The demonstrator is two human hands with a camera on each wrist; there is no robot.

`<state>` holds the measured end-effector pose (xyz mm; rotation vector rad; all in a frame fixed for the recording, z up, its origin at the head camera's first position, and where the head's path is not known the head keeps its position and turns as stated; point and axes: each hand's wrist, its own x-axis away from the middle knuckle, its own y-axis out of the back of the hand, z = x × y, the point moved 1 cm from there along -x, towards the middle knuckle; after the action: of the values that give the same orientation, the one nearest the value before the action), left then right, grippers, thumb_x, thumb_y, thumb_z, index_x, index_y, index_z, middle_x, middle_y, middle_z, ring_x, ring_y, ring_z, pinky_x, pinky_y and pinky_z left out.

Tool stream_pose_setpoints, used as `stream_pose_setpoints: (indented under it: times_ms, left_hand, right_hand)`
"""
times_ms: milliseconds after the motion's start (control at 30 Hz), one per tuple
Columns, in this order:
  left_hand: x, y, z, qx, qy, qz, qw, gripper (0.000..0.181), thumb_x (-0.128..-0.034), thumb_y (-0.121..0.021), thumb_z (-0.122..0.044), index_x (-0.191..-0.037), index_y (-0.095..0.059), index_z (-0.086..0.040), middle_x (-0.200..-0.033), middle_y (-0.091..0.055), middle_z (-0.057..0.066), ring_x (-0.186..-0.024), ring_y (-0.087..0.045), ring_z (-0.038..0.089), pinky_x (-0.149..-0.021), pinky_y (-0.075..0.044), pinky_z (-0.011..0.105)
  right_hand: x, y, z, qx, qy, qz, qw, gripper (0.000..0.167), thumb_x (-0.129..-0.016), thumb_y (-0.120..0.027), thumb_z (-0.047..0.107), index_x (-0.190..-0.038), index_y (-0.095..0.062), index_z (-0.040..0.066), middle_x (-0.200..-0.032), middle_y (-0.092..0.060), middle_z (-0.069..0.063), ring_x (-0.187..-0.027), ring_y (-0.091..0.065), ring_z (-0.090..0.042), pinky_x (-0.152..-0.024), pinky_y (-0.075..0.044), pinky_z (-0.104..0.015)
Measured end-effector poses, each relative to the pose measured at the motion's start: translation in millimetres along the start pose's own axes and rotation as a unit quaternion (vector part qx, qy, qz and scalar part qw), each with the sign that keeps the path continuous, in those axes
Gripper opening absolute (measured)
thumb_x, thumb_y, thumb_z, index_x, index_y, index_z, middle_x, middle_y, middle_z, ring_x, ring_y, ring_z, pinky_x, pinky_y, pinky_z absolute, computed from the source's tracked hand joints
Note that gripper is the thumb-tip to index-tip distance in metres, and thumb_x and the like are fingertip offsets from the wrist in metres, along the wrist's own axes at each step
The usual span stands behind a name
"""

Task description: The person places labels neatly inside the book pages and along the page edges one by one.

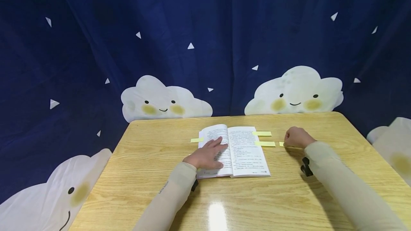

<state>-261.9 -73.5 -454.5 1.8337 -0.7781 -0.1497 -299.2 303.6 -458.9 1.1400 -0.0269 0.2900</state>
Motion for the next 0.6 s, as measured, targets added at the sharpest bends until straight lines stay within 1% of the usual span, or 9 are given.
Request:
stream_pose_setpoints:
  times_ms: [67, 100, 267, 367, 467, 600]
  left_hand:
    - [0.0, -0.4, 0.0, -0.001, -0.002, -0.001, 1.0000, 0.072, -0.0933, -0.067, -0.032, -0.156, -0.032, -0.031, -0.170, -0.007, -0.005, -0.157, -0.009, 0.028, -0.124, -0.024, 0.048]
    - [-0.1, -0.7, 0.3, -0.002, -0.001, -0.001, 1.0000, 0.072, -0.0935, -0.067, -0.032, -0.156, -0.031, -0.031, -0.170, -0.007, -0.005, -0.157, -0.009, 0.028, -0.125, -0.024, 0.047]
    - [-0.4, -1.9, 1.5, -0.012, 0.001, -0.005, 0.9999, 0.072, -0.0930, -0.067, -0.033, -0.156, -0.032, -0.032, -0.170, -0.007, -0.005, -0.157, -0.010, 0.027, -0.125, -0.024, 0.046]
    - [0.0, -2.3, 1.9, -0.009, 0.002, -0.006, 0.9999, 0.073, -0.0926, -0.068, -0.033, -0.156, -0.032, -0.032, -0.170, -0.007, -0.006, -0.157, -0.010, 0.027, -0.124, -0.024, 0.047]
    - [-0.5, -3.0, 2.4, -0.007, 0.002, -0.007, 1.0000, 0.073, -0.0926, -0.067, -0.033, -0.156, -0.032, -0.032, -0.170, -0.007, -0.006, -0.157, -0.010, 0.027, -0.124, -0.025, 0.047]
    - [-1.5, -4.0, 2.9, -0.010, -0.001, -0.008, 0.9999, 0.072, -0.0928, -0.067, -0.034, -0.156, -0.032, -0.032, -0.170, -0.007, -0.006, -0.157, -0.010, 0.027, -0.124, -0.025, 0.047]
  right_hand:
    - [-0.8, -0.3, 0.3, 0.000, 0.005, -0.008, 1.0000, 0.035, -0.078, -0.046, 0.000, -0.051, -0.035, 0.020, -0.048, -0.025, 0.010, -0.051, -0.018, -0.008, -0.054, -0.026, -0.026]
    - [-0.7, -0.2, 0.7, -0.003, 0.003, -0.009, 1.0000, 0.035, -0.076, -0.045, 0.000, -0.050, -0.035, 0.021, -0.047, -0.025, 0.010, -0.050, -0.018, -0.008, -0.054, -0.025, -0.026]
    - [-0.8, 0.8, 2.9, -0.011, -0.023, -0.002, 0.9997, 0.035, -0.077, -0.047, 0.000, -0.049, -0.040, 0.020, -0.044, -0.036, 0.009, -0.047, -0.023, -0.008, -0.053, -0.029, -0.026]
    - [-1.2, 1.2, 3.7, -0.009, -0.037, 0.002, 0.9993, 0.035, -0.076, -0.047, -0.001, -0.048, -0.042, 0.019, -0.044, -0.041, 0.008, -0.046, -0.026, -0.008, -0.054, -0.031, -0.026]
    - [-0.6, 1.7, 4.6, -0.005, -0.037, -0.001, 0.9993, 0.033, -0.075, -0.047, -0.001, -0.047, -0.044, 0.018, -0.044, -0.043, 0.008, -0.046, -0.028, -0.008, -0.054, -0.032, -0.026]
    - [0.6, 2.7, 4.4, -0.011, -0.041, 0.001, 0.9991, 0.033, -0.073, -0.048, -0.001, -0.047, -0.043, 0.018, -0.044, -0.044, 0.008, -0.046, -0.028, -0.009, -0.054, -0.032, -0.027]
